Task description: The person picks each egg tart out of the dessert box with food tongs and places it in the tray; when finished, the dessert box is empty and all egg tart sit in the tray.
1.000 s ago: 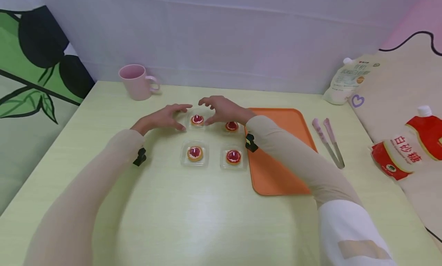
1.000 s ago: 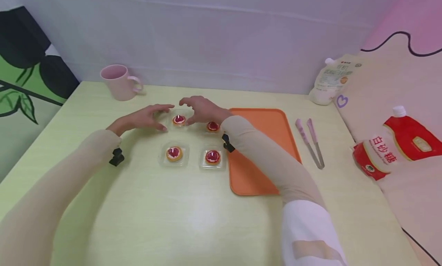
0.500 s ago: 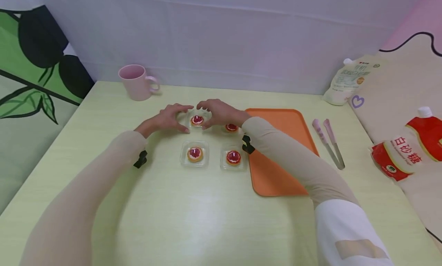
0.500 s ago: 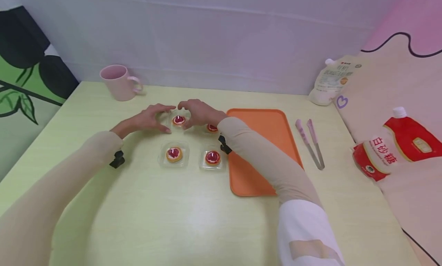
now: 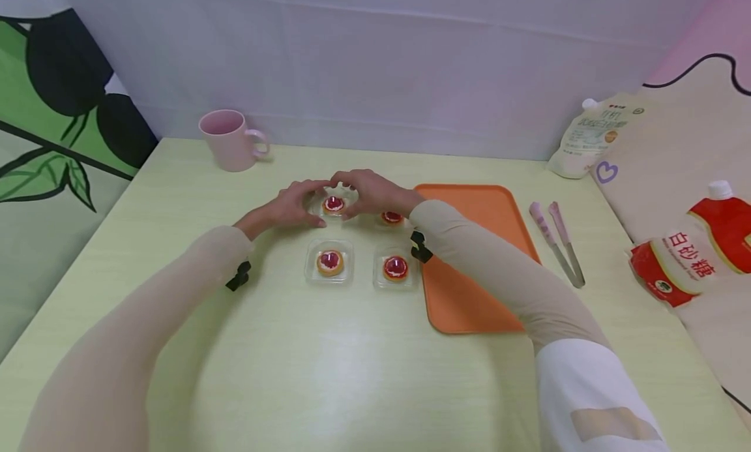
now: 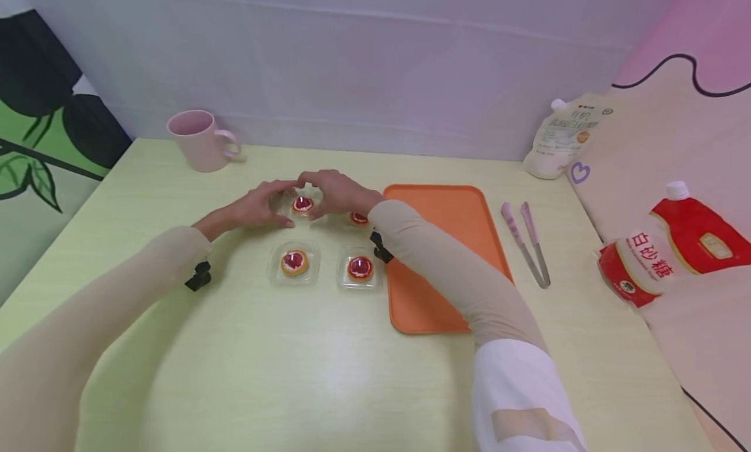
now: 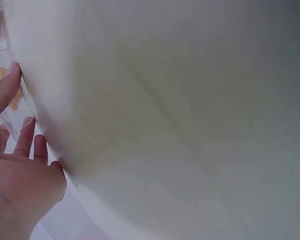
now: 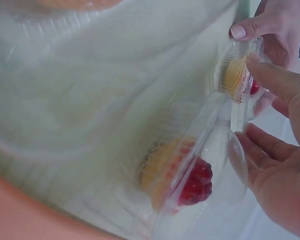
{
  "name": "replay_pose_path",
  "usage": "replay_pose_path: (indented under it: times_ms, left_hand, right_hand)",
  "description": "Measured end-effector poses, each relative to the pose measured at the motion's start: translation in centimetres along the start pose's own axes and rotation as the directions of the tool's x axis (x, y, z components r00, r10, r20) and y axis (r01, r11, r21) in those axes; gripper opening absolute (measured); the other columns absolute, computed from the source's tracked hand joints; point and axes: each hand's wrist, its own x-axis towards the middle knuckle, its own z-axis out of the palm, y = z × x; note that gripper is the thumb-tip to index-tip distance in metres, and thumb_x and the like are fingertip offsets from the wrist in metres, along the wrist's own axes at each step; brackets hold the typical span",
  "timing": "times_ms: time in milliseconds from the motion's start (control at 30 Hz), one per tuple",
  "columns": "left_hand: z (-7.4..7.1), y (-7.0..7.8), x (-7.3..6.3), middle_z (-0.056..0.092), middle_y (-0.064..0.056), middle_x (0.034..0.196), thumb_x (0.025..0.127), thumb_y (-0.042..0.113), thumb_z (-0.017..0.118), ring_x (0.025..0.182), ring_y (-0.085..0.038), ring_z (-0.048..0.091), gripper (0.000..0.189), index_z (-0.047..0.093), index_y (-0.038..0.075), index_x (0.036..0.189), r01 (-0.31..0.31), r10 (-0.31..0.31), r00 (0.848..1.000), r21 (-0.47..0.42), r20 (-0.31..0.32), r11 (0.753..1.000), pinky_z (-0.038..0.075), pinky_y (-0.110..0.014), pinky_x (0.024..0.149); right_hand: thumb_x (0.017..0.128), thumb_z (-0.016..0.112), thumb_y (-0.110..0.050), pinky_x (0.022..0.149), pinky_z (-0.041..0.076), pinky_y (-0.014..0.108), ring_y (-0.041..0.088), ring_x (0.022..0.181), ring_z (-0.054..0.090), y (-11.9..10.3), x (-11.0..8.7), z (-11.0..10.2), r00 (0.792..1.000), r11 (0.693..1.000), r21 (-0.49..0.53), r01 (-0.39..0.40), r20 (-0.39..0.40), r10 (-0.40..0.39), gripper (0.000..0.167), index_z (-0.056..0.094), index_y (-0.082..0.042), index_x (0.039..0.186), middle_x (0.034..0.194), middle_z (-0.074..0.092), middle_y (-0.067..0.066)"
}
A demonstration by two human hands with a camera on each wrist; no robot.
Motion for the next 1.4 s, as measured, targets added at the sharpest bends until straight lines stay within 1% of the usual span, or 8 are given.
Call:
replay_pose_path:
  times_ms: [267, 667, 867, 967, 1067, 1167, 1300, 1400]
  left_hand:
    - [0.21, -0.11, -0.06, 0.048, -0.023, 0.141, 0.085, 0.016, 0.079, 0.135, -0.042, 0.037, 0.079, 0.038, 0.008, 0.152, -0.006, 0.006, 1.000, -0.013, -0.009, 1.000, 0.014, -0.071, 0.112]
    - [0.22, -0.29, -0.11, 0.050, -0.022, 0.140, 0.085, 0.016, 0.079, 0.133, -0.041, 0.040, 0.077, 0.040, 0.008, 0.151, -0.011, 0.011, 1.000, 0.012, -0.027, 1.000, 0.018, -0.069, 0.112]
    - [0.12, -0.25, 0.01, 0.050, -0.021, 0.140, 0.086, 0.019, 0.079, 0.133, -0.041, 0.038, 0.079, 0.038, 0.008, 0.152, -0.002, 0.002, 1.000, 0.017, -0.023, 1.000, 0.017, -0.068, 0.112]
    - [0.12, -0.39, 0.14, 0.051, -0.021, 0.139, 0.085, 0.019, 0.080, 0.132, -0.040, 0.038, 0.079, 0.039, 0.008, 0.152, -0.003, 0.003, 1.000, 0.018, -0.027, 1.000, 0.017, -0.068, 0.112]
    - [0.14, -0.39, 0.14, 0.052, -0.022, 0.138, 0.085, 0.018, 0.080, 0.131, -0.040, 0.039, 0.078, 0.040, 0.007, 0.151, -0.011, 0.011, 0.999, 0.020, -0.035, 1.000, 0.018, -0.069, 0.111]
    - [0.21, -0.40, 0.11, 0.052, -0.022, 0.138, 0.084, 0.016, 0.080, 0.131, -0.041, 0.039, 0.077, 0.040, 0.006, 0.150, -0.007, 0.008, 0.999, 0.017, -0.041, 1.000, 0.018, -0.069, 0.112]
    - [0.26, -0.33, 0.04, 0.051, -0.023, 0.140, 0.084, 0.015, 0.080, 0.134, -0.041, 0.038, 0.079, 0.039, 0.004, 0.151, 0.005, -0.005, 0.999, 0.009, -0.035, 1.000, 0.016, -0.068, 0.113]
    - [0.16, -0.20, 0.05, 0.049, -0.023, 0.142, 0.084, 0.015, 0.080, 0.135, -0.041, 0.038, 0.080, 0.038, 0.004, 0.152, 0.014, -0.014, 0.999, 0.004, -0.032, 1.000, 0.015, -0.068, 0.114]
  right_hand:
    - [0.084, 0.081, -0.028, 0.113, 0.039, 0.044, 0.027, 0.135, 0.050, -0.41, -0.09, 0.17, 1.000, 0.998, -0.060, -0.030, -0.003, 0.030, 0.067, 0.051, -0.017, 0.143, 0.144, 0.057, 0.007]
    - [0.080, 0.084, -0.036, 0.109, 0.042, 0.043, 0.025, 0.124, 0.058, -0.50, 0.37, 0.30, 1.000, 0.985, -0.173, 0.015, 0.006, -0.014, 0.075, 0.049, -0.018, 0.144, 0.140, 0.061, 0.004]
    - [0.082, 0.081, -0.037, 0.101, 0.047, 0.039, 0.020, 0.104, 0.062, -0.39, 0.49, 0.31, 0.999, 0.978, -0.207, 0.033, 0.008, -0.032, 0.074, 0.049, -0.016, 0.145, 0.129, 0.067, 0.006]
    - [0.084, 0.079, -0.037, 0.093, 0.048, 0.036, 0.018, 0.089, 0.058, -0.38, 0.58, 0.27, 0.999, 0.977, -0.211, 0.033, 0.014, -0.031, 0.073, 0.047, -0.016, 0.147, 0.116, 0.071, 0.005]
    - [0.085, 0.077, -0.037, 0.086, 0.047, 0.034, 0.018, 0.081, 0.054, -0.37, 0.59, 0.25, 0.999, 0.979, -0.201, 0.032, 0.011, -0.030, 0.072, 0.047, -0.016, 0.148, 0.103, 0.071, 0.006]
    - [0.086, 0.076, -0.038, 0.087, 0.047, 0.034, 0.020, 0.086, 0.056, -0.31, 0.57, 0.13, 1.000, 0.984, -0.178, 0.030, 0.012, -0.028, 0.071, 0.048, -0.016, 0.147, 0.109, 0.071, 0.006]
    - [0.086, 0.077, -0.041, 0.099, 0.048, 0.038, 0.023, 0.115, 0.058, -0.14, 0.64, -0.23, 0.999, 0.991, -0.132, -0.003, 0.037, 0.008, 0.069, 0.049, -0.019, 0.145, 0.134, 0.064, 0.005]
    - [0.086, 0.077, -0.041, 0.103, 0.048, 0.043, 0.028, 0.129, 0.054, -0.01, 0.85, -0.65, 0.997, 0.997, -0.069, -0.034, 0.060, 0.039, 0.066, 0.049, -0.021, 0.142, 0.139, 0.060, 0.009]
